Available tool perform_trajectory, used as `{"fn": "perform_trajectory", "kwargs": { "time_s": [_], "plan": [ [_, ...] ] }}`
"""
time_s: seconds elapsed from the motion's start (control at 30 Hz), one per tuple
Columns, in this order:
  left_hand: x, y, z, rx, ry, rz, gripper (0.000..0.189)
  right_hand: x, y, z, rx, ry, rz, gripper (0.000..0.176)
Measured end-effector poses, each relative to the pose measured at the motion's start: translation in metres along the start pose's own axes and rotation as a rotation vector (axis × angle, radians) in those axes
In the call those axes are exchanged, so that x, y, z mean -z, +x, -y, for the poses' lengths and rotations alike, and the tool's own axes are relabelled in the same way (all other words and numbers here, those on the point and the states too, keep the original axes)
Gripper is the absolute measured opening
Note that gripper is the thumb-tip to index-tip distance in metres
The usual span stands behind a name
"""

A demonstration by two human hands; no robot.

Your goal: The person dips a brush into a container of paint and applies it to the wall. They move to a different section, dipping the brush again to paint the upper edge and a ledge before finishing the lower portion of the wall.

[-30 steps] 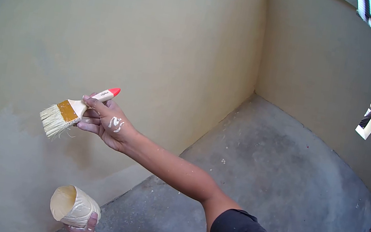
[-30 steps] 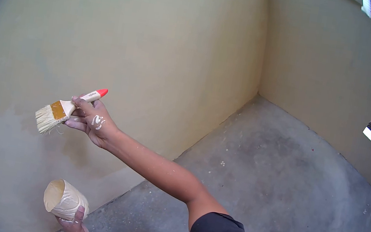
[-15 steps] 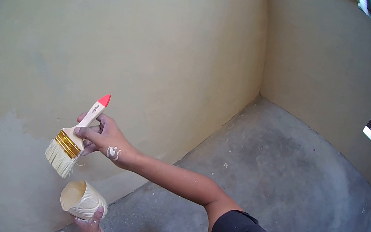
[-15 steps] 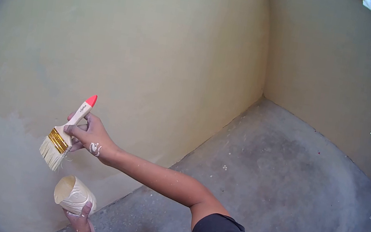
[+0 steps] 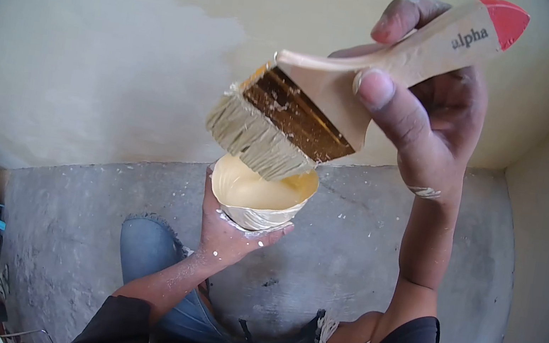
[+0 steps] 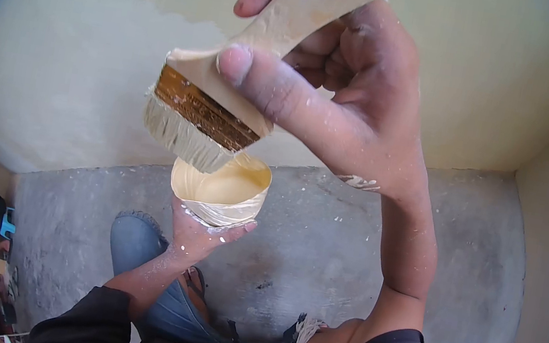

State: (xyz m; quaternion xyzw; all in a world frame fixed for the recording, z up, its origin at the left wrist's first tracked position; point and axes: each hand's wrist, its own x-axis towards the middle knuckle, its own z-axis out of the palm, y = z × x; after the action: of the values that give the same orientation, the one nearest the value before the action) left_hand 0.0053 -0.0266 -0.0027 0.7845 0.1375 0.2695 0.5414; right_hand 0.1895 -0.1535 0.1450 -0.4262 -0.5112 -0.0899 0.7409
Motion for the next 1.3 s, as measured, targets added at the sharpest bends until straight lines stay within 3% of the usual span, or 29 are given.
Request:
{"fn": "perform_trajectory", "kwargs": {
  "time_s": [0.07,0.13,0.2,0.33,0.57,0.63,0.8,0.87,0.97,1.1,1.17,1.3],
  "plan": [
    [-0.001,-0.004,0.002,-0.029,-0.008,0.017,0.095,0.000,-0.006,0.004,-0.072,0.081,0.310,0.039],
    [-0.003,-0.006,0.006,0.015,-0.119,0.050,0.096,0.002,-0.009,-0.002,-0.059,0.091,0.382,0.039],
    [-0.003,-0.006,0.011,-0.010,-0.094,0.042,0.097,0.004,-0.012,-0.008,-0.006,-0.053,0.608,0.036],
    [-0.001,-0.009,0.010,-0.097,-0.042,0.032,0.098,-0.001,-0.015,-0.018,0.036,-0.097,0.705,0.026],
    [0.004,-0.009,0.006,-0.173,0.084,0.032,0.100,-0.010,-0.018,-0.012,-0.040,-0.253,0.903,0.026],
    [0.005,-0.011,0.013,-0.093,0.022,0.074,0.103,-0.014,-0.020,-0.013,-0.007,-0.268,0.912,0.026],
    [0.002,-0.013,0.016,-0.118,0.028,0.038,0.100,-0.017,-0.024,-0.015,0.034,-0.295,0.978,0.028],
    [0.000,-0.012,0.014,-0.127,0.001,0.035,0.099,-0.019,-0.027,-0.017,0.043,-0.264,0.932,0.039],
    [-0.001,-0.011,0.009,-0.185,0.053,0.044,0.097,-0.019,-0.028,-0.017,0.024,-0.287,0.961,0.039],
    [0.001,-0.012,0.012,-0.112,0.076,0.069,0.096,-0.022,-0.028,-0.016,-0.002,-0.306,0.984,0.040],
    [0.001,-0.012,0.013,-0.099,0.072,0.084,0.097,-0.022,-0.026,-0.014,0.001,-0.346,1.064,0.032],
    [0.000,-0.012,0.013,-0.132,0.065,0.040,0.098,-0.018,-0.024,-0.014,0.006,-0.330,1.015,0.029]
  ]
}}
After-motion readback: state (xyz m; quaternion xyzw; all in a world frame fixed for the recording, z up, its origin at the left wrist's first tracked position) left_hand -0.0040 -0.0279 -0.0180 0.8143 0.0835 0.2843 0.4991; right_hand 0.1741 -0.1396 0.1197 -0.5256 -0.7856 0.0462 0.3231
